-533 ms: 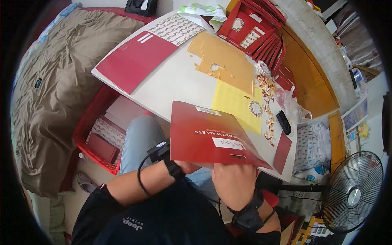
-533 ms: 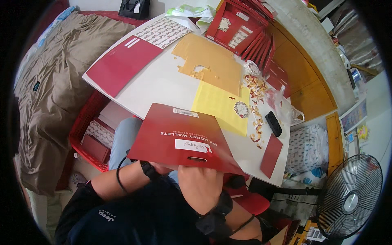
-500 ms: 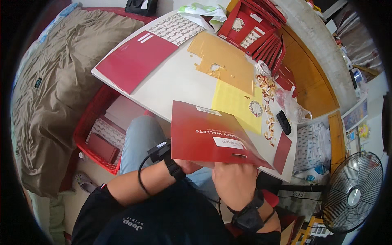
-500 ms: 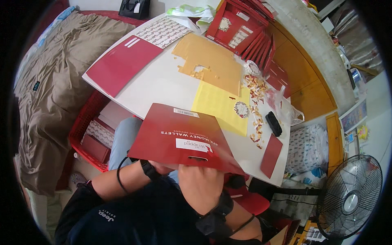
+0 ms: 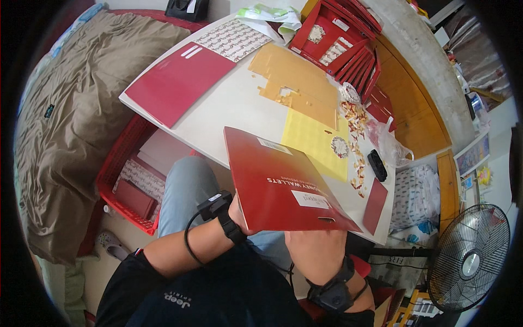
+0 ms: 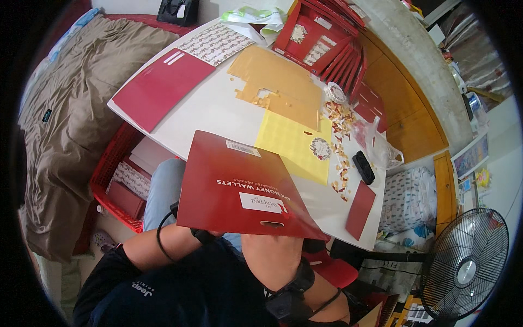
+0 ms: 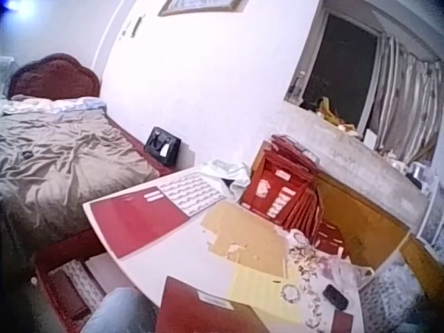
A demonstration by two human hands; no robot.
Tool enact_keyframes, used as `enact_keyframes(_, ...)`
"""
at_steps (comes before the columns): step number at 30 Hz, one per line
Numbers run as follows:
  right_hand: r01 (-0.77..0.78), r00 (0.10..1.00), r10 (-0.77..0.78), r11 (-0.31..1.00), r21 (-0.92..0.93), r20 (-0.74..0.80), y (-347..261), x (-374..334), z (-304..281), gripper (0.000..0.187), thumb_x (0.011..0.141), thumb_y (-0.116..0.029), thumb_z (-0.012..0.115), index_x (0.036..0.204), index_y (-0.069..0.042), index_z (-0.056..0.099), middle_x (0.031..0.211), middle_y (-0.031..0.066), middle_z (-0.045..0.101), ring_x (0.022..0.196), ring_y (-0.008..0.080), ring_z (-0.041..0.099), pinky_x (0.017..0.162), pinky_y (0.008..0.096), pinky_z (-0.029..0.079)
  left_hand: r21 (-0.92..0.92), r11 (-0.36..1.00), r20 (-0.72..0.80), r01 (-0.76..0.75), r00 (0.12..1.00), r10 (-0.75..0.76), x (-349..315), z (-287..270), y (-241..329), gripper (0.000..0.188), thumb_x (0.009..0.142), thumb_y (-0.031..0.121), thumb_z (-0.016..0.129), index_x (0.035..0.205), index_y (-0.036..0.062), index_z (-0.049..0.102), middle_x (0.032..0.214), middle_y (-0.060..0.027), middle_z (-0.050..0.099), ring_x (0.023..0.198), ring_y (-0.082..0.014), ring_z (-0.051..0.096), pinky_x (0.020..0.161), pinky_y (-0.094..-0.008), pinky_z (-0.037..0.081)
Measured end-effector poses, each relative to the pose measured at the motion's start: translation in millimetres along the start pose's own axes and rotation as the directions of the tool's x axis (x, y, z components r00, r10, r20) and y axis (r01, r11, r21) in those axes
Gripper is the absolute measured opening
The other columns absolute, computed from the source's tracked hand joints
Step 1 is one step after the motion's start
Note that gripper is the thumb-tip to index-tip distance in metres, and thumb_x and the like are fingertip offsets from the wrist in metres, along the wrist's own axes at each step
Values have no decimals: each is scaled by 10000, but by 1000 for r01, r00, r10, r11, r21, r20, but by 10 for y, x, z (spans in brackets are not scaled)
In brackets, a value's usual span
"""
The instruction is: Assembling and organizing patterned money wallets and envelopes.
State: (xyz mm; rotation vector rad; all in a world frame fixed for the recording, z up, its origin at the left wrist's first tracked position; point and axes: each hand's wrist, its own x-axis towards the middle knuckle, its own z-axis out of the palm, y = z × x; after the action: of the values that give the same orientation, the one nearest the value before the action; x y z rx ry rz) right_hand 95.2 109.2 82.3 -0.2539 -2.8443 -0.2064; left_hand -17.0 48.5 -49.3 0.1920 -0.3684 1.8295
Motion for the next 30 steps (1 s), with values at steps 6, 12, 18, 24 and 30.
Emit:
enact_keyframes(6,8,1000,-8,998,-54,6,-58,-38,8,309,759,-175,635,1060,-109,652,1028,96,649,951,308,615,800,424,498,187,982,-6,-18,1000,20,-77,-102,29,524,997,412,406,1383,58,393,1392,-140,469,1257,-314,482,1059,-484,400)
enact_keyframes(12,-32,998,34,999,37,-49,-12,7,88,243,741,-137,642,979,-90,657,955,90,653,880,310,625,743,442,502,156,985,-279,-80,953,121,-102,60,-47,454,988,331,414,1332,36,449,1338,-132,521,1210,-305,514,1030,-464,409)
enact_keyframes(18,-20,1000,18,996,84,23,24,66,61,234,720,-144,651,949,-93,658,923,101,651,860,305,632,746,436,507,558,811,-29,-177,972,233,-338,345,-246,458,907,204,587,1317,48,456,1256,-88,551,1170,-233,520,1019,-393,388)
enact_keyframes(24,-43,990,19,984,171,137,-20,102,-153,331,695,-144,694,1013,-65,647,946,145,650,867,353,623,769,448,507,611,789,-204,-66,950,237,-295,634,-259,578,860,112,648,1369,58,381,1281,-68,510,1206,-188,465,1026,-369,365)
enact_keyframes(30,151,977,-185,952,266,109,180,79,-78,331,723,-132,653,1039,-37,625,978,179,637,921,367,608,804,460,494,771,636,-243,15,931,273,-297,516,-245,452,848,28,639,1277,25,497,1200,-60,570,1099,-170,542,916,-331,460)
